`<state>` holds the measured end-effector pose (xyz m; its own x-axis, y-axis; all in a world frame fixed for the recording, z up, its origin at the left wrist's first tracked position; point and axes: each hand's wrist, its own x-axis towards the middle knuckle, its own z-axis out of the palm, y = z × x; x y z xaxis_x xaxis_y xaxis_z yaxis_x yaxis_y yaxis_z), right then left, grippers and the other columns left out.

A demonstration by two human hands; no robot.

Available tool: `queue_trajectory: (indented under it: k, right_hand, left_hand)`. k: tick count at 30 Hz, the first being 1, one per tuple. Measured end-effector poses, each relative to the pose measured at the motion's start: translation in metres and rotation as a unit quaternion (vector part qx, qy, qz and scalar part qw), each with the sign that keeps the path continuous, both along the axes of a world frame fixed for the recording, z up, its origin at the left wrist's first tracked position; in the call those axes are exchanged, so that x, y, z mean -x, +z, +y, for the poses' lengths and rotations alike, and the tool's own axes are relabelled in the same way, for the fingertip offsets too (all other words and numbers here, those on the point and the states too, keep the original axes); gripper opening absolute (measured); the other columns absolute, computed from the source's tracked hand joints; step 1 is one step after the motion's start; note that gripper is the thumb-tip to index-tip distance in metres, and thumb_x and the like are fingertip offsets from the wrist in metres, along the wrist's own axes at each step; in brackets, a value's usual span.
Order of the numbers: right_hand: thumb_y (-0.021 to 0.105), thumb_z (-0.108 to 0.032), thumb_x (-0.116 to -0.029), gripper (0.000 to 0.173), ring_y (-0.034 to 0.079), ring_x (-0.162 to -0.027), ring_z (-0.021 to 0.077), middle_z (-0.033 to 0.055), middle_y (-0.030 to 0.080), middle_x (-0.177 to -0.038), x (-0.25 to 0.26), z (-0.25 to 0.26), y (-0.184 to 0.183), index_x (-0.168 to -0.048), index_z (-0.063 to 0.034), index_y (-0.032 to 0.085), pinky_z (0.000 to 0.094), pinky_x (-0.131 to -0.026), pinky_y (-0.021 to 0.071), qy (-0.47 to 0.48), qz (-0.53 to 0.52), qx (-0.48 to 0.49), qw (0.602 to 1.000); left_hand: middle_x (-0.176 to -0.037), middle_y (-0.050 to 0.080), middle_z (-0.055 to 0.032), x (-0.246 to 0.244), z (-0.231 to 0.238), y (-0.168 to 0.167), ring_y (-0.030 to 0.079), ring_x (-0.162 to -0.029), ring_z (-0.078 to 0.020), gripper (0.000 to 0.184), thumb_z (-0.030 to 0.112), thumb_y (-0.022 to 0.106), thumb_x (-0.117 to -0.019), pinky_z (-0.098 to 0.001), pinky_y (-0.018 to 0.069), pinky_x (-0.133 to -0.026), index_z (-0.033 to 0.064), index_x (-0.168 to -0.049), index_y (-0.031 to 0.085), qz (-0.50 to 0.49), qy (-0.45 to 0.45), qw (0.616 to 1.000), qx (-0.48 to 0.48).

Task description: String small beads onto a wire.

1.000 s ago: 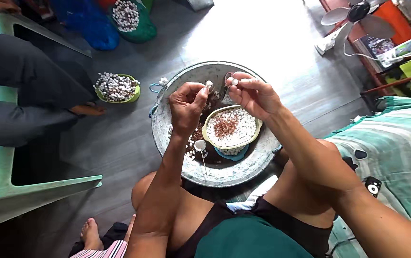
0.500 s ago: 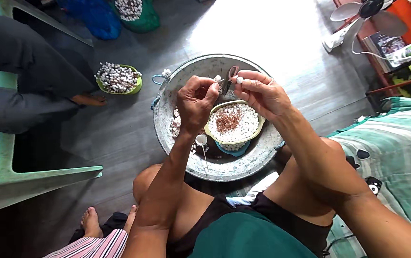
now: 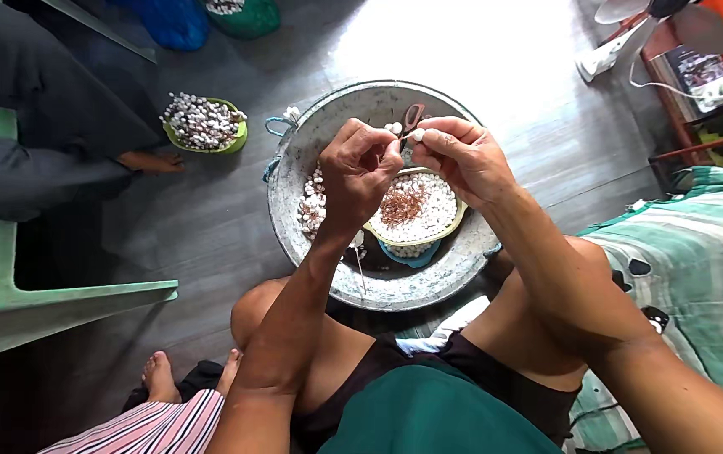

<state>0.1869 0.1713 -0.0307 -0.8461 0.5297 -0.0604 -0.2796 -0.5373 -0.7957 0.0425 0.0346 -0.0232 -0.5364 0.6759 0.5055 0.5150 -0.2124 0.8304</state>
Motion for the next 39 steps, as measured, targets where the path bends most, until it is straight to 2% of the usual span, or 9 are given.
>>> queue_trajectory:
  k: [16, 29, 32, 39]
  right_hand:
    - [0.064, 0.000, -0.0988, 0.017, 0.075, -0.086, 0.0202, 0.0144, 0.075, -0.098, 0.0018, -0.0033, -0.0008, -0.114, 0.0050, 0.071, 0.0357, -0.085, 0.0637, -0.012, -0.020, -0.049, 0.999]
    - [0.069, 0.000, -0.0963, 0.019, 0.075, -0.086, 0.0192, 0.0118, 0.076, -0.097, 0.0012, -0.0068, -0.0019, -0.114, 0.0069, 0.070, 0.0360, -0.085, 0.0646, -0.052, -0.037, -0.199, 0.978]
    - [0.069, 0.001, -0.0958, 0.023, 0.075, -0.086, 0.0196, 0.0130, 0.076, -0.099, -0.0003, -0.0050, -0.0033, -0.117, 0.0086, 0.070, 0.0366, -0.085, 0.0641, -0.045, -0.026, -0.232, 0.971]
    - [0.069, 0.000, -0.0962, 0.022, 0.075, -0.085, 0.0184, 0.0114, 0.076, -0.097, 0.0003, -0.0032, -0.0040, -0.116, 0.0077, 0.070, 0.0363, -0.084, 0.0644, -0.068, -0.032, -0.255, 0.964]
  left_hand:
    - [-0.082, 0.060, -0.0035, -0.0008, 0.0002, -0.0030, 0.056, -0.064, -0.0070, 0.003, 0.001, 0.072, -0.0868, -0.0212, 0.0491, -0.054, 0.0012, -0.089, 0.074, 0.039, 0.016, 0.999, 0.020]
    - [-0.082, 0.061, -0.0039, -0.0031, 0.0008, -0.0042, 0.056, -0.064, -0.0069, 0.002, 0.001, 0.071, -0.0860, -0.0207, 0.0483, -0.053, 0.0016, -0.086, 0.073, 0.046, 0.018, 0.998, 0.034]
    - [-0.083, 0.062, -0.0035, -0.0026, -0.0001, -0.0036, 0.057, -0.065, -0.0070, 0.002, 0.002, 0.070, -0.0868, -0.0214, 0.0489, -0.053, 0.0025, -0.087, 0.073, 0.048, 0.020, 0.998, 0.041]
    - [-0.083, 0.061, -0.0025, -0.0012, -0.0005, -0.0043, 0.054, -0.064, -0.0052, 0.007, 0.007, 0.071, -0.0918, -0.0202, 0.0464, -0.054, 0.0036, -0.094, 0.076, 0.067, 0.014, 0.996, 0.058]
